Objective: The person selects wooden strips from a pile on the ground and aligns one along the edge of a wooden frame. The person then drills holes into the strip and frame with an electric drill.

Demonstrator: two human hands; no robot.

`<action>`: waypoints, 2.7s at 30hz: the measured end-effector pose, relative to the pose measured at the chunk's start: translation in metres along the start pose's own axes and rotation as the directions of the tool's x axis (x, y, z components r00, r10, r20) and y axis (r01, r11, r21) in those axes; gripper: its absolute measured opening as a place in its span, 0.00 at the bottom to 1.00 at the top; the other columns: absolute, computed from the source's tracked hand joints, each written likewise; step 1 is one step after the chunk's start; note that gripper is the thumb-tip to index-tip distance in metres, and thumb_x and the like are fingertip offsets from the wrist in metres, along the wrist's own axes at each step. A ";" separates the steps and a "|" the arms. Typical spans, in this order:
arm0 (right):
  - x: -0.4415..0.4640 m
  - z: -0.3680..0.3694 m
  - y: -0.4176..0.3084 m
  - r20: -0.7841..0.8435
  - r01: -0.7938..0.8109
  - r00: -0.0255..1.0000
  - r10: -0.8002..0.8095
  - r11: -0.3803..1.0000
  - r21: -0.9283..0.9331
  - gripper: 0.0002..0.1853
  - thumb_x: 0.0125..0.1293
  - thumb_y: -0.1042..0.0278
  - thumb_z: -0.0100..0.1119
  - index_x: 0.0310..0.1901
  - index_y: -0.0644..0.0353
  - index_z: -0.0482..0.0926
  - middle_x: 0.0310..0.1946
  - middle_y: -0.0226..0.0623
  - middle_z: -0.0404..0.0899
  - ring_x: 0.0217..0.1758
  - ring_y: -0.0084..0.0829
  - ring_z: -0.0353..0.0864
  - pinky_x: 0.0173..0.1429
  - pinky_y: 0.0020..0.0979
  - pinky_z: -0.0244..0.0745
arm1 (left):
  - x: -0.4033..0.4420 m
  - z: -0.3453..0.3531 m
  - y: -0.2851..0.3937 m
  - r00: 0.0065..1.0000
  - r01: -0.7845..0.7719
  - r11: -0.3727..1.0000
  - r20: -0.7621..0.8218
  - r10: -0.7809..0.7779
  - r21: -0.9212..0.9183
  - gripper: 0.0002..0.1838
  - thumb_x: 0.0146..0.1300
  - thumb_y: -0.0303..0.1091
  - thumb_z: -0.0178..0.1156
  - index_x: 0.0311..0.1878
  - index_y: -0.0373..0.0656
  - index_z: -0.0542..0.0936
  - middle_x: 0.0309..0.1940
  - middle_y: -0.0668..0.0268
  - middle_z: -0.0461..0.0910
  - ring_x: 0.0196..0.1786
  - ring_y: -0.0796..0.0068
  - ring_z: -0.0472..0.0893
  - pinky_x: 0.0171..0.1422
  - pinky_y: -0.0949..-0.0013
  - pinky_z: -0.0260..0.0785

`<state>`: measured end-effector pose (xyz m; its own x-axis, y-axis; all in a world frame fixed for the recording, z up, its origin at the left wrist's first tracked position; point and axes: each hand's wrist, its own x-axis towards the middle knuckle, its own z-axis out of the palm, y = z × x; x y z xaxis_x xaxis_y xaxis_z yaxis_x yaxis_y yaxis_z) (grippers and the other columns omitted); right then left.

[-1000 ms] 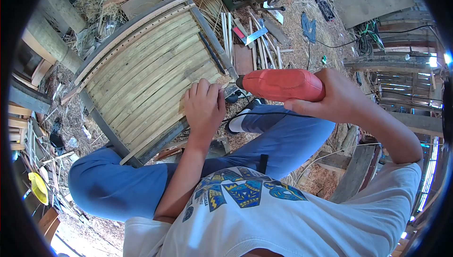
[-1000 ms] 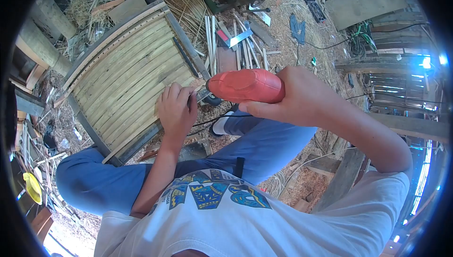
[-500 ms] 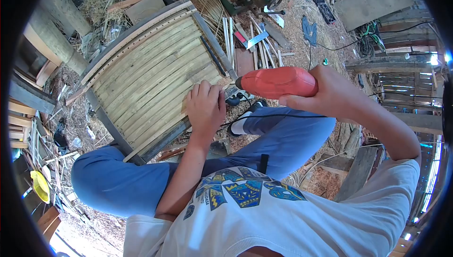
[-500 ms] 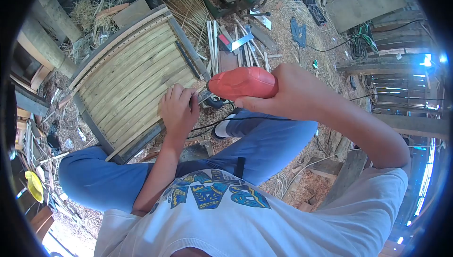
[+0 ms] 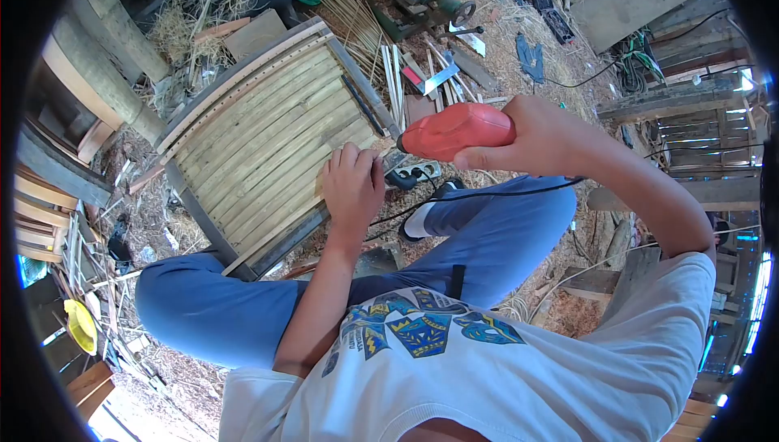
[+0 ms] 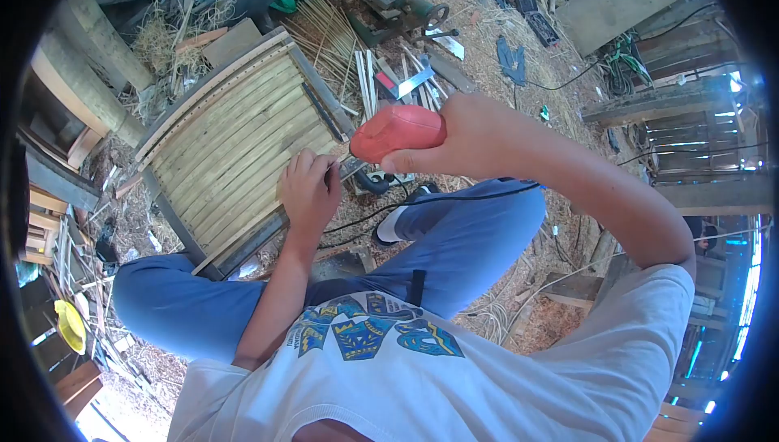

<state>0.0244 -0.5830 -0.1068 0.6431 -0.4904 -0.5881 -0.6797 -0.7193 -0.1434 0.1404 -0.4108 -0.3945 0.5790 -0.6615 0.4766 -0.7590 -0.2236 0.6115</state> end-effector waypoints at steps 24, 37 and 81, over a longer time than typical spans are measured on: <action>-0.041 -0.024 0.037 -0.079 0.009 0.997 0.018 0.947 0.320 0.33 0.68 0.32 0.75 0.37 0.65 0.89 0.23 0.32 0.84 0.18 0.22 0.80 0.21 0.28 0.73 | -0.002 0.002 -0.001 0.999 -0.042 0.996 -0.001 0.042 0.074 0.04 0.67 0.33 0.71 0.40 0.46 0.85 0.38 0.62 0.77 0.45 0.56 0.79 0.50 0.52 0.69; 0.099 0.097 0.131 -0.416 0.400 0.868 0.273 0.113 0.909 0.33 0.74 0.33 0.69 0.54 0.63 0.84 0.31 0.41 0.89 0.20 0.23 0.79 0.23 0.28 0.72 | 0.012 -0.019 0.026 0.999 0.034 0.999 0.027 -0.034 -0.009 0.06 0.70 0.30 0.69 0.47 0.42 0.85 0.45 0.61 0.80 0.43 0.54 0.85 0.48 0.53 0.76; 0.085 0.145 0.150 -0.106 0.061 0.942 0.318 0.147 0.987 0.38 0.76 0.26 0.62 0.56 0.61 0.85 0.34 0.38 0.89 0.22 0.20 0.78 0.24 0.26 0.74 | 0.022 -0.021 0.027 0.984 -0.102 0.992 0.156 0.089 0.073 0.14 0.72 0.25 0.67 0.58 0.43 0.90 0.45 0.59 0.88 0.47 0.56 0.84 0.57 0.56 0.72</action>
<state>-0.0746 -0.6613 -0.2938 0.4276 -0.7427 -0.5153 -0.4090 0.3494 -0.8430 0.1387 -0.4157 -0.3543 0.4550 -0.7827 0.4247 -0.8337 -0.2068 0.5121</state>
